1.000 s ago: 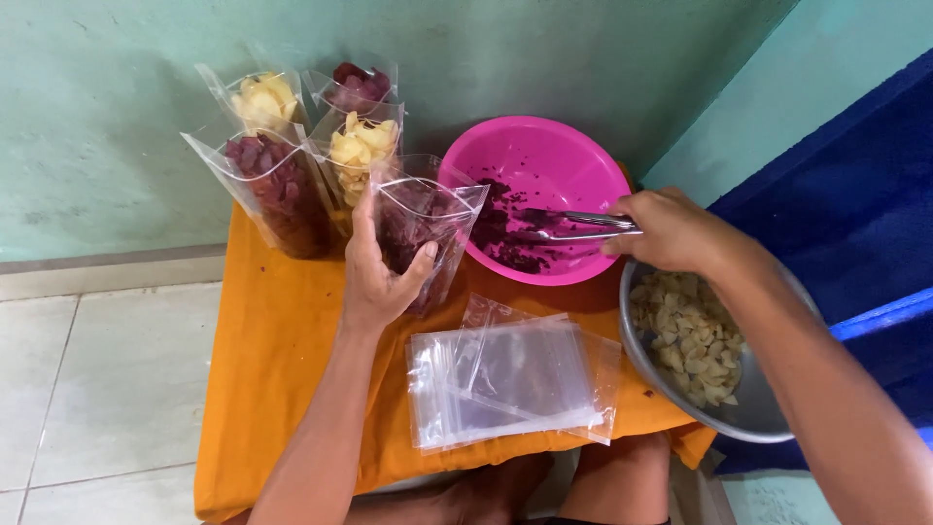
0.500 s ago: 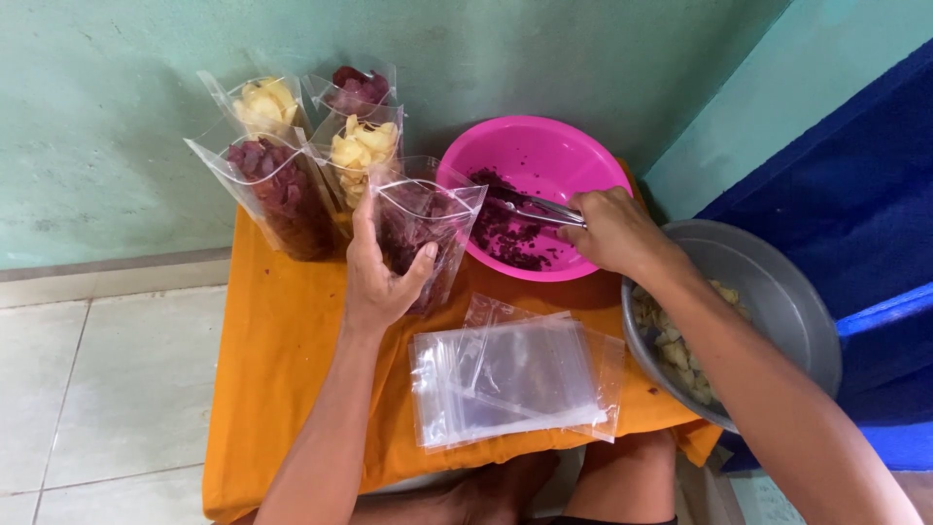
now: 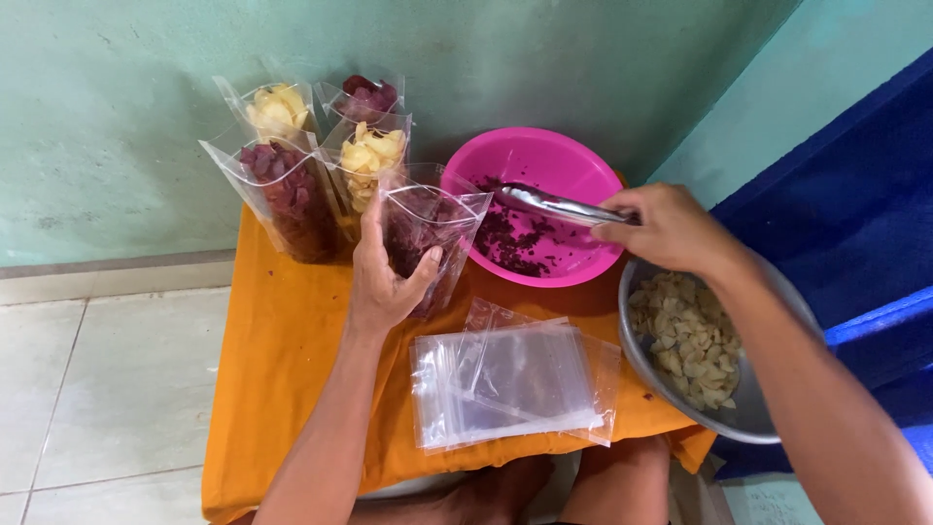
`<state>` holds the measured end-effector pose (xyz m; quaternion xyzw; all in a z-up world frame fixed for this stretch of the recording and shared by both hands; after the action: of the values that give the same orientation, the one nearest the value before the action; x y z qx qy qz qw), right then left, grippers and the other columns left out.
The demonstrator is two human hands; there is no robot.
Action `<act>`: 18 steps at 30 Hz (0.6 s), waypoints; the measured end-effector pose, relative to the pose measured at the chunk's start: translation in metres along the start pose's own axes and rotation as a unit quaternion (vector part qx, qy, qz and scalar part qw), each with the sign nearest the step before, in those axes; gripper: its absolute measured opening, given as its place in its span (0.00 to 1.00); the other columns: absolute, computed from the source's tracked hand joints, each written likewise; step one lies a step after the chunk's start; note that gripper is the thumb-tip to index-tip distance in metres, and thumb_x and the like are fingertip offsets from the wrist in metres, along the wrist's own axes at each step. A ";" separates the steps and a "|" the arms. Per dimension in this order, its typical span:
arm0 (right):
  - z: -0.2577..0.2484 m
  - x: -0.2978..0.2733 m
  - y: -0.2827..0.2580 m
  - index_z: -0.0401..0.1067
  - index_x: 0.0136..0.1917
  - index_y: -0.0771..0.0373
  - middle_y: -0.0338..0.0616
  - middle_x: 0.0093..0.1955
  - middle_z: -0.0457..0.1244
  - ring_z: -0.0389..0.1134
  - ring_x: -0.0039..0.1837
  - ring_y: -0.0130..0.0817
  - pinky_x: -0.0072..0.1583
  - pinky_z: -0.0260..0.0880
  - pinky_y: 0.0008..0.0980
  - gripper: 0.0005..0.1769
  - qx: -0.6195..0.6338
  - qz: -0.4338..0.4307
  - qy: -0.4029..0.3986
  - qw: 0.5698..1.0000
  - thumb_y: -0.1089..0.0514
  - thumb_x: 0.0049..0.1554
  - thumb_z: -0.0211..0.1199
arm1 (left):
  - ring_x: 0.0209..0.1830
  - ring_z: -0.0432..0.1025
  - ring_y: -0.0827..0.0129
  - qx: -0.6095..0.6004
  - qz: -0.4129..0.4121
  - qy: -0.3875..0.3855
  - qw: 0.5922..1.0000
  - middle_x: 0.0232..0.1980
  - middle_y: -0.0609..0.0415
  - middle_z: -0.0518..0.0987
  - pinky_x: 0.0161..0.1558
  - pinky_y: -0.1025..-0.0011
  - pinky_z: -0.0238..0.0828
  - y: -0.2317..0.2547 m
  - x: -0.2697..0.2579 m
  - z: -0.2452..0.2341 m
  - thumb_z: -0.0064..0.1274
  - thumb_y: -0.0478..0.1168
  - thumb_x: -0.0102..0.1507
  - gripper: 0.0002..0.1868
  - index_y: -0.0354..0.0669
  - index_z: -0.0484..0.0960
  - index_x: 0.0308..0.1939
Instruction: Manually filling plastic bags with various types of chips using metal tongs at a packaging station.
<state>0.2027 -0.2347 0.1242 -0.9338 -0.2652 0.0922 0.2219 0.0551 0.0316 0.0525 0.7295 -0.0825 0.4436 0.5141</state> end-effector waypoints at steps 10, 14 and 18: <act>-0.063 -0.025 -0.044 0.80 0.64 0.60 0.44 0.48 0.72 0.63 0.45 0.33 0.47 0.61 0.34 0.23 0.079 0.083 -0.023 0.993 0.57 0.55 0.69 | 0.79 0.59 0.48 0.026 -0.047 -0.052 0.997 0.79 0.37 0.59 0.75 0.56 0.62 0.003 -0.002 0.004 0.52 0.54 0.65 0.45 0.38 0.48 0.78; -0.070 -0.024 -0.070 0.78 0.66 0.57 0.41 0.53 0.73 0.68 0.52 0.30 0.52 0.65 0.35 0.26 0.019 0.067 -0.041 0.997 0.53 0.54 0.68 | 0.77 0.61 0.49 0.036 -0.062 -0.053 0.996 0.78 0.37 0.61 0.73 0.57 0.64 0.001 -0.003 0.003 0.53 0.54 0.65 0.45 0.39 0.49 0.77; -0.070 -0.030 -0.093 0.79 0.65 0.51 0.39 0.56 0.74 0.73 0.58 0.35 0.58 0.69 0.43 0.24 -0.039 0.086 -0.081 0.992 0.50 0.55 0.65 | 0.81 0.57 0.48 0.039 -0.039 -0.053 0.997 0.80 0.37 0.56 0.76 0.55 0.61 0.002 -0.003 0.003 0.52 0.54 0.67 0.44 0.40 0.48 0.78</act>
<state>0.1558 -0.2055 0.2310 -0.9505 -0.2047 0.1760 0.1540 0.0540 0.0269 0.0518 0.7745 -0.0634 0.3864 0.4968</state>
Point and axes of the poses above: each hand's wrist, its own x-axis towards the middle knuckle, its own z-axis out of the palm, y = z × x, the point moved 8 cm from there along x, towards the middle knuckle
